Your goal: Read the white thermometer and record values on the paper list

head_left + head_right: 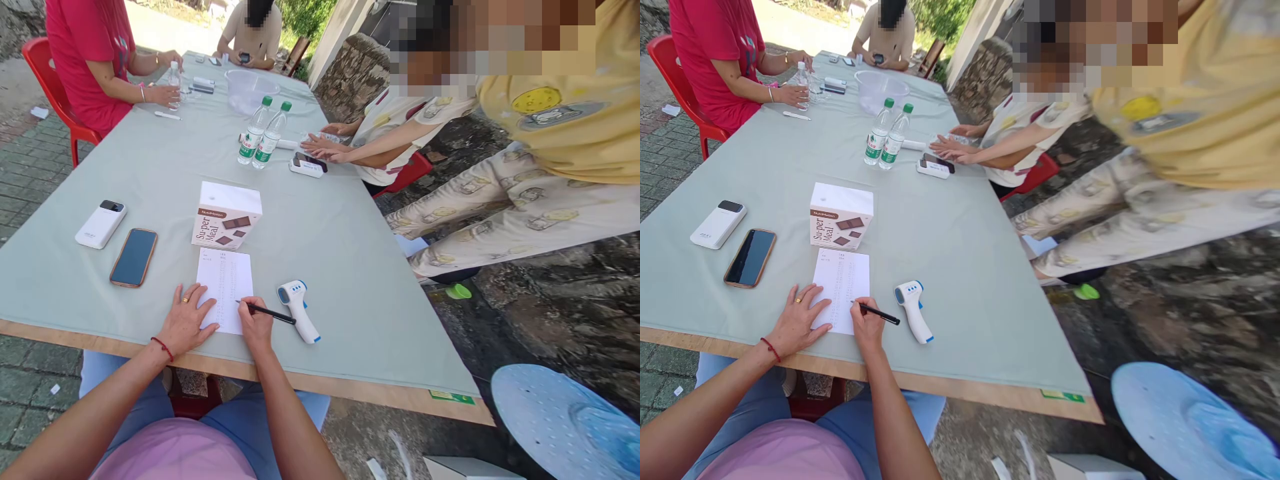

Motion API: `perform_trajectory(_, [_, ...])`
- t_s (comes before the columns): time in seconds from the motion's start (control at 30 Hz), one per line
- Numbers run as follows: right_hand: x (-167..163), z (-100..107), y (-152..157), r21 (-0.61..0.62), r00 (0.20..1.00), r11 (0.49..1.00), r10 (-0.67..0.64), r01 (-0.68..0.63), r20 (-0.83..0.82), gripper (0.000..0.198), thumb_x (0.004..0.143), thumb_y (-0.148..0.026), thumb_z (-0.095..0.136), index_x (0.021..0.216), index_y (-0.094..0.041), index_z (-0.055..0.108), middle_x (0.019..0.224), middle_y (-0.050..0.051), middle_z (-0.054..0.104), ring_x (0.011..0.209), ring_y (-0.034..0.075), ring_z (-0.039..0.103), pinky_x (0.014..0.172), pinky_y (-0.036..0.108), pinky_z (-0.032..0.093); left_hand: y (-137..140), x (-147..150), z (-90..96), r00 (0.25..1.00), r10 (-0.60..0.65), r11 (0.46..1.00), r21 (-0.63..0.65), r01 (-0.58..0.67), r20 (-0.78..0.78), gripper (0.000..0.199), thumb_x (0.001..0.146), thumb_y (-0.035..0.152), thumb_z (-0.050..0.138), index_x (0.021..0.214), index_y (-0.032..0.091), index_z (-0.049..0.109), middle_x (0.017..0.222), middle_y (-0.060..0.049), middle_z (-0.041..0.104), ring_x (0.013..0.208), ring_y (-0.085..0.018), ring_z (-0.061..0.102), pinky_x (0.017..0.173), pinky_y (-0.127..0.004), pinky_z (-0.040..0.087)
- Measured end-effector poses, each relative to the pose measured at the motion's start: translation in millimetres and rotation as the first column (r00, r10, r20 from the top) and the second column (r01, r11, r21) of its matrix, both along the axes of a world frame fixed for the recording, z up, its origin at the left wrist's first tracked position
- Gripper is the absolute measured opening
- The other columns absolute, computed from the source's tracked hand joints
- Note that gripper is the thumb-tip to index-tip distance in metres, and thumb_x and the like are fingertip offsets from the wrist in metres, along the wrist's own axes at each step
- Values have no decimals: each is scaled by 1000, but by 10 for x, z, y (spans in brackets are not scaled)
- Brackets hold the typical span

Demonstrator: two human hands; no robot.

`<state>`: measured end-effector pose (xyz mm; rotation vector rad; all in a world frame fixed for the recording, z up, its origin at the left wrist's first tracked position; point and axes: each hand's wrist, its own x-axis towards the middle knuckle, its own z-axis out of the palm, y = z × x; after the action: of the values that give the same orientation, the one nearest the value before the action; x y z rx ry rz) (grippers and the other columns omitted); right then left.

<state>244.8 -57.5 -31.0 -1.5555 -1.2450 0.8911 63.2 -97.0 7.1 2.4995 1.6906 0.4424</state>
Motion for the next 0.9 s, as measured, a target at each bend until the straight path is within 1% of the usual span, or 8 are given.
perform_trajectory(0.17, [-1, -12, 3, 6, 1000, 1000, -14, 14, 4, 23, 71, -43, 52, 72, -21, 60, 63, 0, 63, 60, 18, 56, 63, 31, 47, -3, 1, -3, 1000, 2, 1000, -2, -2, 1, 44, 86, 43, 62, 122, 18, 63, 136, -20, 52, 131, -37, 43, 110, -64, 25])
perform_trajectory(0.43, [-6, 15, -2, -9, 1000, 1000, 4, -4, 1, 23, 71, -44, 52, 73, -22, 59, 63, 0, 62, 62, 19, 56, 65, 33, 47, -3, 2, -6, 1000, 0, 1000, 8, 0, 19, 43, 85, 42, 62, 121, 19, 62, 136, -20, 52, 131, -37, 43, 110, -65, 25])
perform_trajectory(0.57, [-4, 24, -2, -13, 1000, 1000, 9, -9, 8, 24, 70, -44, 51, 73, -21, 59, 65, 1, 62, 63, 19, 56, 65, 33, 47, -5, 1, -8, 1000, -2, 1000, 8, 2, 3, 44, 86, 43, 61, 122, 18, 62, 136, -20, 52, 131, -37, 43, 110, -64, 24])
perform_trajectory(0.77, [4, 36, -2, 9, 998, 999, 31, -32, 48, 23, 71, -43, 50, 72, -21, 58, 63, 0, 62, 61, 18, 55, 66, 33, 46, -7, 0, -19, 1000, -6, 1000, 11, 6, -9, 44, 86, 44, 61, 122, 18, 61, 136, -20, 51, 132, -37, 42, 110, -64, 24])
perform_trajectory(0.9, [12, 34, 0, 2, 997, 999, 40, -41, 61, 22, 71, -42, 50, 72, -22, 59, 62, 0, 62, 60, 18, 55, 64, 32, 46, -7, -5, -25, 1000, -7, 1000, 18, 7, 0, 44, 87, 44, 60, 123, 18, 61, 136, -20, 52, 132, -37, 42, 111, -65, 24])
